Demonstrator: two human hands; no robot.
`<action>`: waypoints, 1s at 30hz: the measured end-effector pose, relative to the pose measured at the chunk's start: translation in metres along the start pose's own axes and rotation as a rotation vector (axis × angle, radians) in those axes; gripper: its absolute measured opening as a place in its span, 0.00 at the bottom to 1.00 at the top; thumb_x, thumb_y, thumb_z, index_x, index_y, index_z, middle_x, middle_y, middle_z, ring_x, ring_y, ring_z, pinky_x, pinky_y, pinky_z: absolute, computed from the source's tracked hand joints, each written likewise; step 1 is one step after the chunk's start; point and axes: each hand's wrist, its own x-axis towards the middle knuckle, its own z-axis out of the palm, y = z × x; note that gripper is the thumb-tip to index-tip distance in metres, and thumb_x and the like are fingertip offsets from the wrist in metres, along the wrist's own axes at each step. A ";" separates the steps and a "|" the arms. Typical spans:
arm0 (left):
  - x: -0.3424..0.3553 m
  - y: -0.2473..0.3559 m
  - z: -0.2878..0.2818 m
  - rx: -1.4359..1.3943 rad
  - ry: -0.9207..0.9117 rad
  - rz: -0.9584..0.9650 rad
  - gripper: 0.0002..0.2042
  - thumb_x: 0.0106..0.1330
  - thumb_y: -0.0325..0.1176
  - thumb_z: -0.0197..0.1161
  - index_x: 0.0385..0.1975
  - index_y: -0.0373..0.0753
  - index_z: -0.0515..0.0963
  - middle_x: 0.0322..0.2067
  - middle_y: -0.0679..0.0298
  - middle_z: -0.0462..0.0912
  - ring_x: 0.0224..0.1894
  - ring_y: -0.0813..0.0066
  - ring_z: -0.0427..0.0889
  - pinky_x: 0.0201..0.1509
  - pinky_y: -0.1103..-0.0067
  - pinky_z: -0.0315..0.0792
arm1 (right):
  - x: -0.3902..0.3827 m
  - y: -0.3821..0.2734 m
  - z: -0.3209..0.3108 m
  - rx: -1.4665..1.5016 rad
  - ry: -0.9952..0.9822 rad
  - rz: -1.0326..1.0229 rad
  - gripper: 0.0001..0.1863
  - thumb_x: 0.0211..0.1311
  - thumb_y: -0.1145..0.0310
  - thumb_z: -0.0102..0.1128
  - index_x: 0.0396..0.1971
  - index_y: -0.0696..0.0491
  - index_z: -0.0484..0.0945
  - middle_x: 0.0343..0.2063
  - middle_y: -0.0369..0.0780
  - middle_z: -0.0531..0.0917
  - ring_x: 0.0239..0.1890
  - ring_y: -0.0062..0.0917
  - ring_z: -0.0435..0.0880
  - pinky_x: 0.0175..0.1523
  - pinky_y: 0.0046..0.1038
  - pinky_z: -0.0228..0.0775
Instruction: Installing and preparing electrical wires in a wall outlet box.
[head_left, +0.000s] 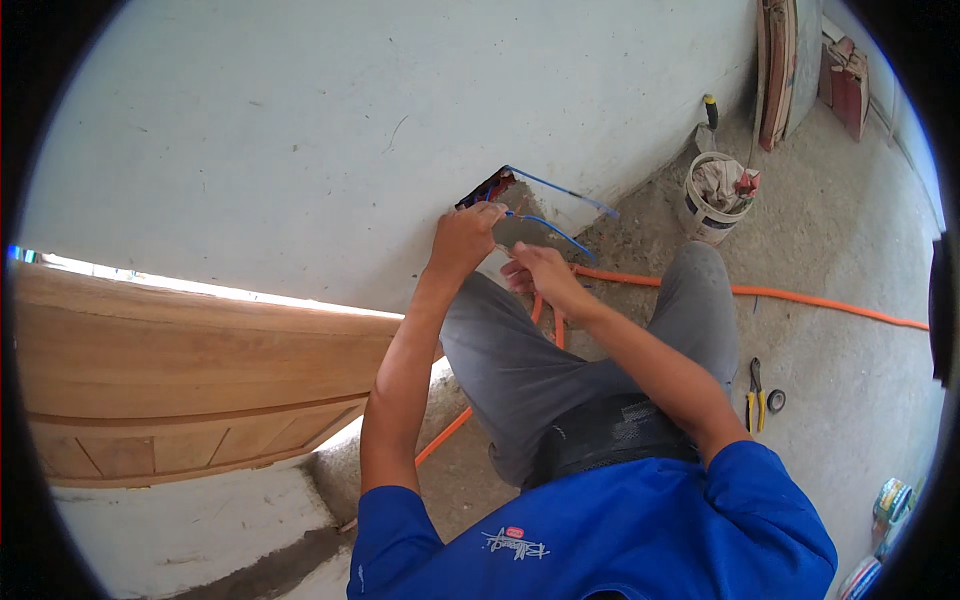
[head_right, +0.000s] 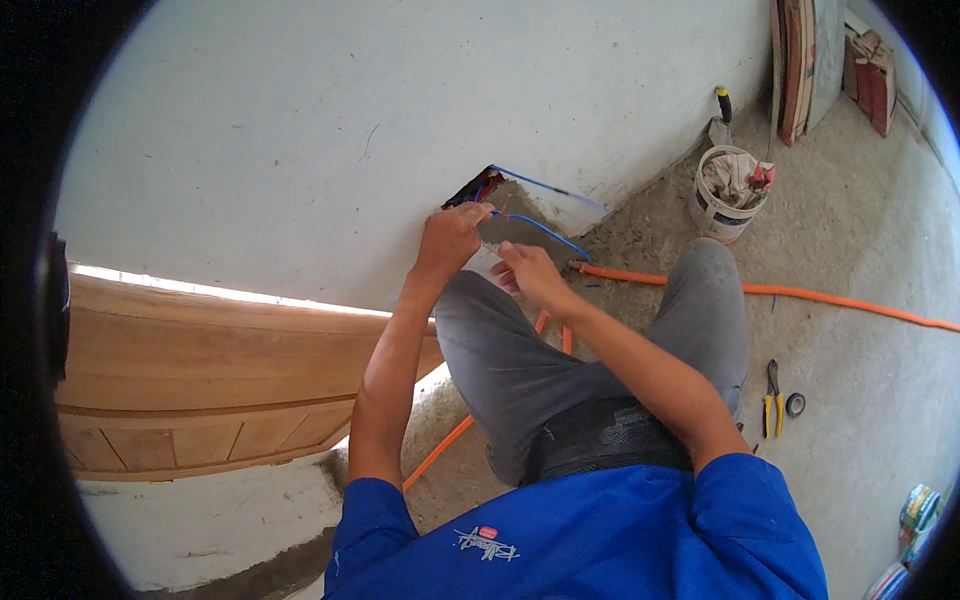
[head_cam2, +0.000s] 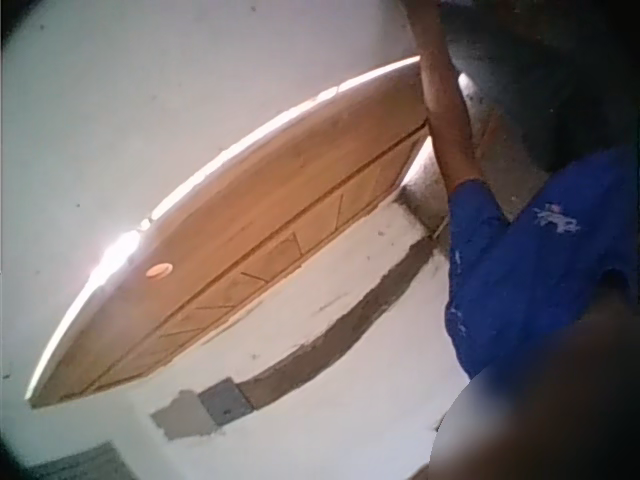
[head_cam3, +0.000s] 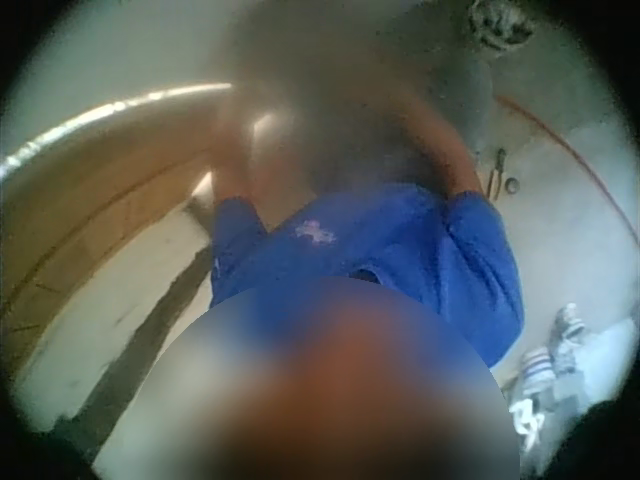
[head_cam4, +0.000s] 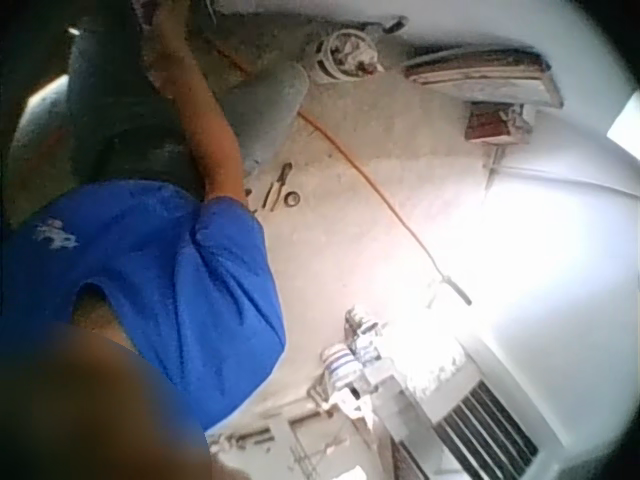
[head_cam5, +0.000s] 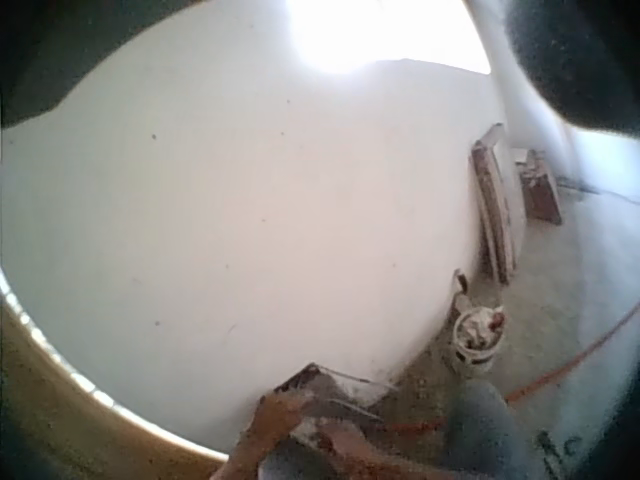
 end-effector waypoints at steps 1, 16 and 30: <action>0.000 0.001 0.000 0.004 0.013 0.006 0.09 0.61 0.29 0.57 0.39 0.43 0.82 0.35 0.63 0.85 0.31 0.58 0.84 0.34 0.67 0.78 | 0.003 -0.003 -0.003 0.002 0.000 0.001 0.17 0.73 0.58 0.47 0.40 0.58 0.78 0.30 0.38 0.80 0.31 0.24 0.78 0.39 0.29 0.72; -0.002 0.003 0.019 0.088 0.103 -0.013 0.11 0.59 0.27 0.58 0.41 0.43 0.80 0.32 0.64 0.80 0.27 0.58 0.83 0.30 0.66 0.78 | -0.001 -0.008 -0.008 -1.142 0.342 -1.270 0.03 0.56 0.75 0.63 0.25 0.56 0.80 0.22 0.38 0.79 0.24 0.29 0.77 0.31 0.31 0.70; -0.003 -0.001 0.006 -0.043 -0.028 0.003 0.14 0.54 0.22 0.59 0.42 0.41 0.80 0.37 0.60 0.82 0.35 0.57 0.83 0.36 0.66 0.78 | 0.006 -0.060 -0.023 -1.227 0.334 -0.979 0.06 0.55 0.70 0.62 0.26 0.58 0.81 0.24 0.44 0.82 0.26 0.39 0.81 0.32 0.36 0.73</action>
